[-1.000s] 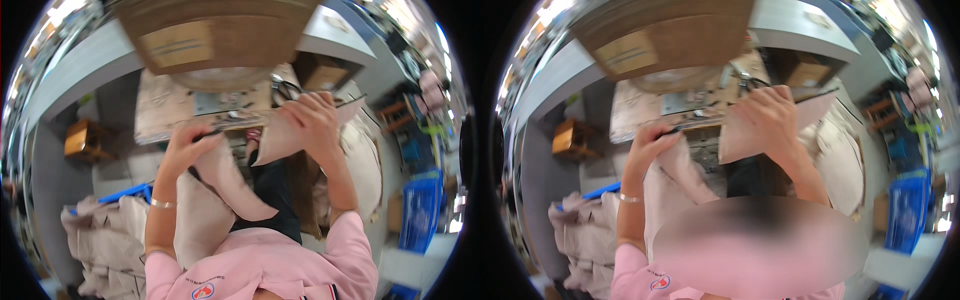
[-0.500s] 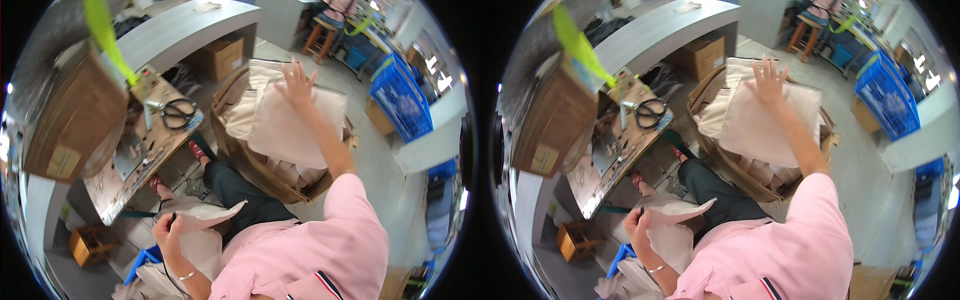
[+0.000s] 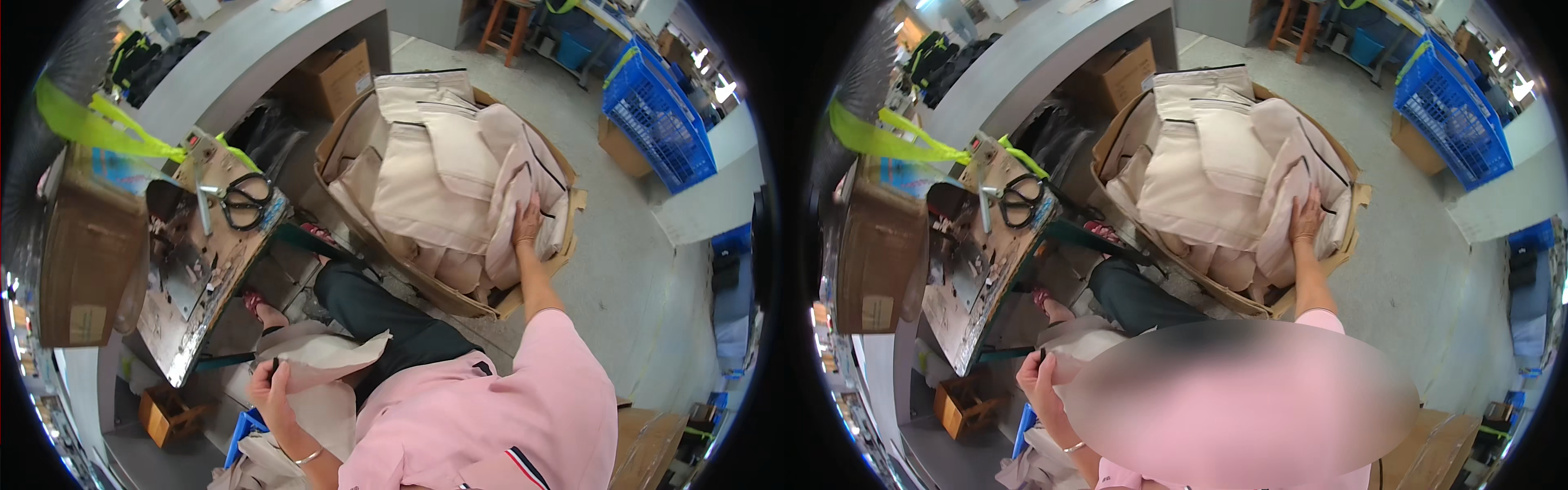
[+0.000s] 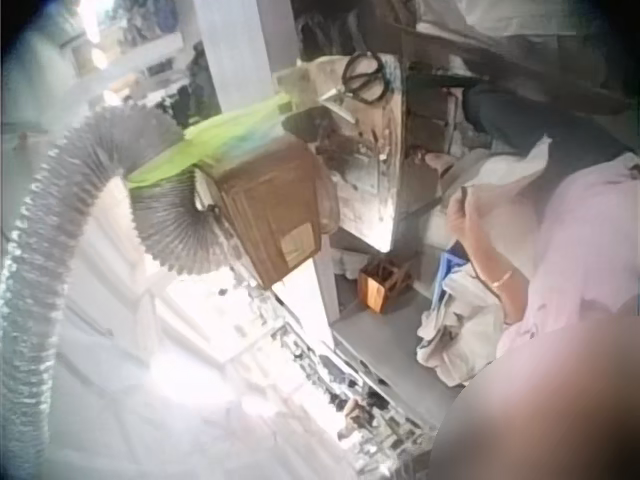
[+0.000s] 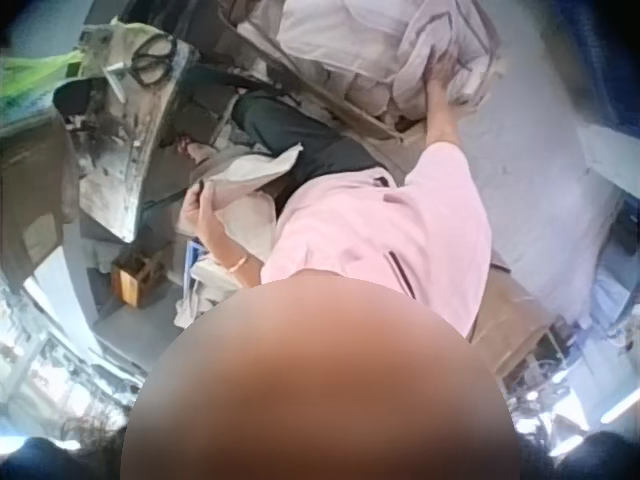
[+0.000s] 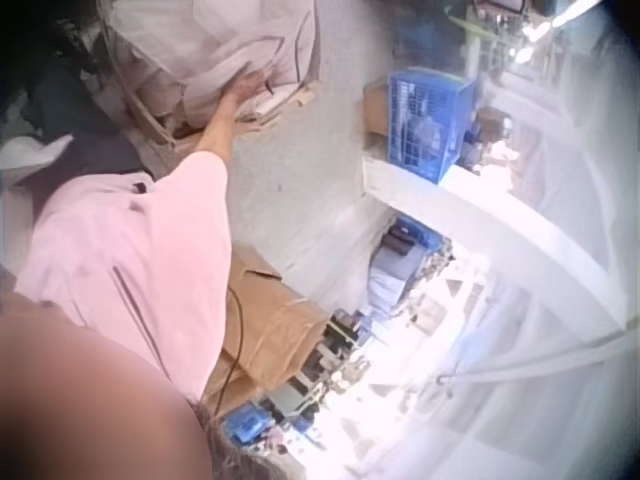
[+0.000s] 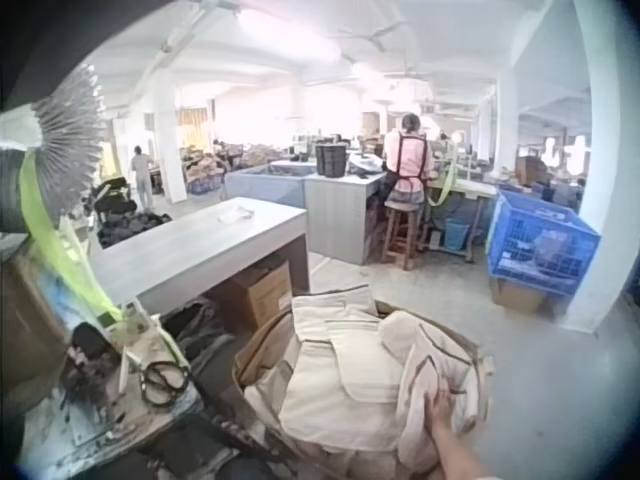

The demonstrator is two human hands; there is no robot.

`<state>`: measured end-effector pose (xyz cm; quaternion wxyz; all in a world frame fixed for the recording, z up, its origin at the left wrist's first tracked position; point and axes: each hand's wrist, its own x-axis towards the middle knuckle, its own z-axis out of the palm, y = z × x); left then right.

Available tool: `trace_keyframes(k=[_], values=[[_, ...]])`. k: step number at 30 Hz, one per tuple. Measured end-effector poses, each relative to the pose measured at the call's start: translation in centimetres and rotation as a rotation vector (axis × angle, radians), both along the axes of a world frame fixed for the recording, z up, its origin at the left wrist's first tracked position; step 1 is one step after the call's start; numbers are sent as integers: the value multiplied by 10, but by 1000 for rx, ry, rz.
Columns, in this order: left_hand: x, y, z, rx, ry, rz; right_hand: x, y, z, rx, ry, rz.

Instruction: Assembling fabric bags by aligning edges, using an industrial machine to seal or sew them, and trimming excess thread with scissors.

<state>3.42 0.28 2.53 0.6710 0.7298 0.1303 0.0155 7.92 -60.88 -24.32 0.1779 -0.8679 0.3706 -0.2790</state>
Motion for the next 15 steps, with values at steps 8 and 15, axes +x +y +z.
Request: trace_keyframes(k=[8,15], values=[[-6,-22,23,176,-16,-93,-25,45,69,187,168,31],[7,-52,25,350,-291,-127,-51,247,220,460,-60,1058]])
